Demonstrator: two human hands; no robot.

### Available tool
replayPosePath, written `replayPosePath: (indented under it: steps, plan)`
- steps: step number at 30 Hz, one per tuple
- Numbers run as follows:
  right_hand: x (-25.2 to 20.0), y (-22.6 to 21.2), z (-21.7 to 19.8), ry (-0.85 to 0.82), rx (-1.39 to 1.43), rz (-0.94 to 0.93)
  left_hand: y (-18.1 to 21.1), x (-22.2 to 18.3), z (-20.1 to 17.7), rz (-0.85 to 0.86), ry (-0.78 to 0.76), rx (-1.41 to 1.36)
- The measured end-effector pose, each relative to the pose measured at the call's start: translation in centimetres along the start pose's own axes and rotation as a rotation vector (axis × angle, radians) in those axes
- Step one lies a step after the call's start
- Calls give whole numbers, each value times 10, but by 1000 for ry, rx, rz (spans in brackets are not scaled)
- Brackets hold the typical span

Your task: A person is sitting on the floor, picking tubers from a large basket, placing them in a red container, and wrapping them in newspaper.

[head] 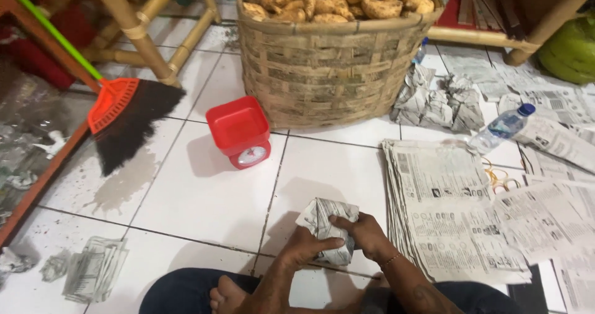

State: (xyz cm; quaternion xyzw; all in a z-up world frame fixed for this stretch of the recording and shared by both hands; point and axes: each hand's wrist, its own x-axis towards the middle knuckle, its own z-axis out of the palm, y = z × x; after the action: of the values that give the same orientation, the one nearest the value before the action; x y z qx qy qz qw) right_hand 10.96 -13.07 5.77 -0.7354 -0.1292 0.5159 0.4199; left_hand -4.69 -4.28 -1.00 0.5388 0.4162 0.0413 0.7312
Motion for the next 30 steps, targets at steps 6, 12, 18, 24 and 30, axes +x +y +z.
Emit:
replayPosePath:
  steps: [6,12,18,24,30]
  plan:
    - [1,7,-4,37,62,2,2,-5,9,145,-51,-142]
    - [5,4,-1,31,-76,-21,1,-3,6,53,-21,-173]
    - [10,9,-4,-35,125,-15,1,-4,5,55,-41,-295]
    - [4,1,-6,-34,179,-10,-4,7,3,43,-19,-312]
    - [6,4,-19,-42,-38,-84,-18,10,1,23,-37,-442]
